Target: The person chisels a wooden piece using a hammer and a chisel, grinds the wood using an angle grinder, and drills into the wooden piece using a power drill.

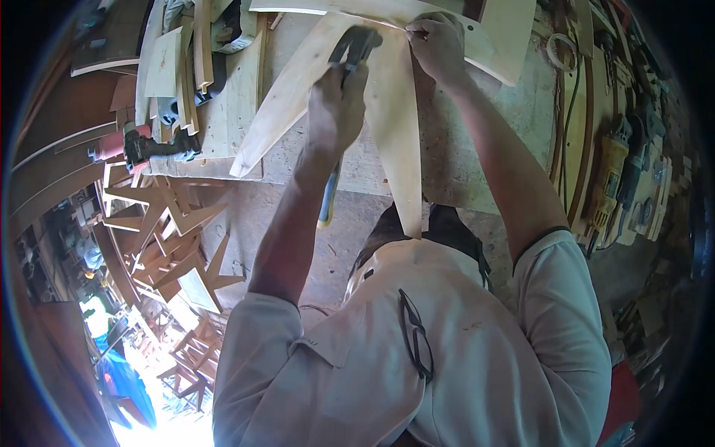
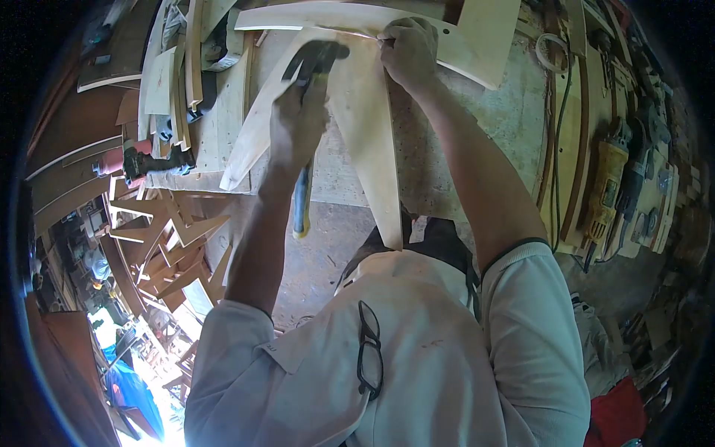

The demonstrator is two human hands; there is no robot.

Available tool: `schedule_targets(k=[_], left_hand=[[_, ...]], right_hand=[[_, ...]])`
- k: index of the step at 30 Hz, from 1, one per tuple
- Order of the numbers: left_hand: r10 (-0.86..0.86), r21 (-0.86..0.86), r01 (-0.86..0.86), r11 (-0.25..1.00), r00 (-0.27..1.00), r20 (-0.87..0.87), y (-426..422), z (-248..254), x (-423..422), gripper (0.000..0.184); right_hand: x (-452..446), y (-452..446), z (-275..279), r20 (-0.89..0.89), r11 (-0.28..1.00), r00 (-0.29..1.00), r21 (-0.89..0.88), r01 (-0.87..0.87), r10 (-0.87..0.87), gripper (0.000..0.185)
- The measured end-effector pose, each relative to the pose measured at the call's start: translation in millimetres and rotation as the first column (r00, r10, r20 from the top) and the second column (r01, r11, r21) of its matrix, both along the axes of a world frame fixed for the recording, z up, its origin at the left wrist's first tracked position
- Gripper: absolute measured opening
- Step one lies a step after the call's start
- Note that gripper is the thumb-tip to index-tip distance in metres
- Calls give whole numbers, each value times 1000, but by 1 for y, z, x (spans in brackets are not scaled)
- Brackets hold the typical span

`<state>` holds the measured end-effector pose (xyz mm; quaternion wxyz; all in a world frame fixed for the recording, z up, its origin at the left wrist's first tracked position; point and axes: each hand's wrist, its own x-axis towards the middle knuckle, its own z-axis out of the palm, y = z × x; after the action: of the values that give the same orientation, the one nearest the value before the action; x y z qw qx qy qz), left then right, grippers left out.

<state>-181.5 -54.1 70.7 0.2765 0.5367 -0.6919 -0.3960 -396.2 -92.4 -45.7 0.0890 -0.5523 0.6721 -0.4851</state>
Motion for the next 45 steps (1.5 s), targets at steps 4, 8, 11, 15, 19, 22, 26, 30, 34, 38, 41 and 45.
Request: schedule_targets(k=[4, 8, 11, 15, 19, 22, 26, 30, 34, 38, 41, 45], left_hand=[[-49, -44, 50, 998, 999, 22, -33, -10, -26, 42], [-97, -113, 102, 988, 994, 50, -50, -25, -39, 47], [-112, -144, 129, 981, 987, 117, -48, -23, -44, 46], [-101, -229, 143, 963, 977, 186, -43, -16, -51, 42], [-112, -237, 160, 958, 973, 204, -40, -7, -53, 36], [-127, -297, 190, 936, 967, 219, -39, -13, -55, 27], [-115, -299, 179, 937, 969, 218, -38, -17, -55, 26], [-116, -313, 192, 930, 962, 247, -36, -23, -53, 26], [-92, -273, 166, 947, 960, 265, -38, -23, -55, 27], [-97, -238, 170, 956, 952, 290, -38, -16, -56, 29], [-107, -210, 168, 963, 956, 275, -36, -10, -58, 29], [-104, -236, 158, 959, 969, 225, -34, -8, -59, 29]], right_hand=[[0, -1, -2, -37, 1000, 999, -16, 13, -13, 11], [1, 1, 5, -72, 999, 997, -33, 16, -18, 9], [2, 2, 13, -68, 998, 997, -59, 33, -37, 6], [-3, -1, 17, -51, 993, 999, -113, -16, 10, 8], [0, 0, 15, -104, 983, 994, -183, 26, -46, 9], [-2, -1, 15, -98, 981, 994, -195, 17, -36, 8], [-4, -3, 13, -115, 975, 993, -220, -7, -19, 7], [-6, -4, 9, -95, 974, 995, -226, -18, -4, 6], [-6, -5, 9, -54, 973, 998, -231, -19, 7, 7], [-4, 1, 11, -51, 981, 999, -193, -3, -7, 7], [-12, 8, 13, -5, 992, 998, -113, -60, 60, 6], [-9, 7, 16, 46, 993, 999, -120, -7, 12, 12]])
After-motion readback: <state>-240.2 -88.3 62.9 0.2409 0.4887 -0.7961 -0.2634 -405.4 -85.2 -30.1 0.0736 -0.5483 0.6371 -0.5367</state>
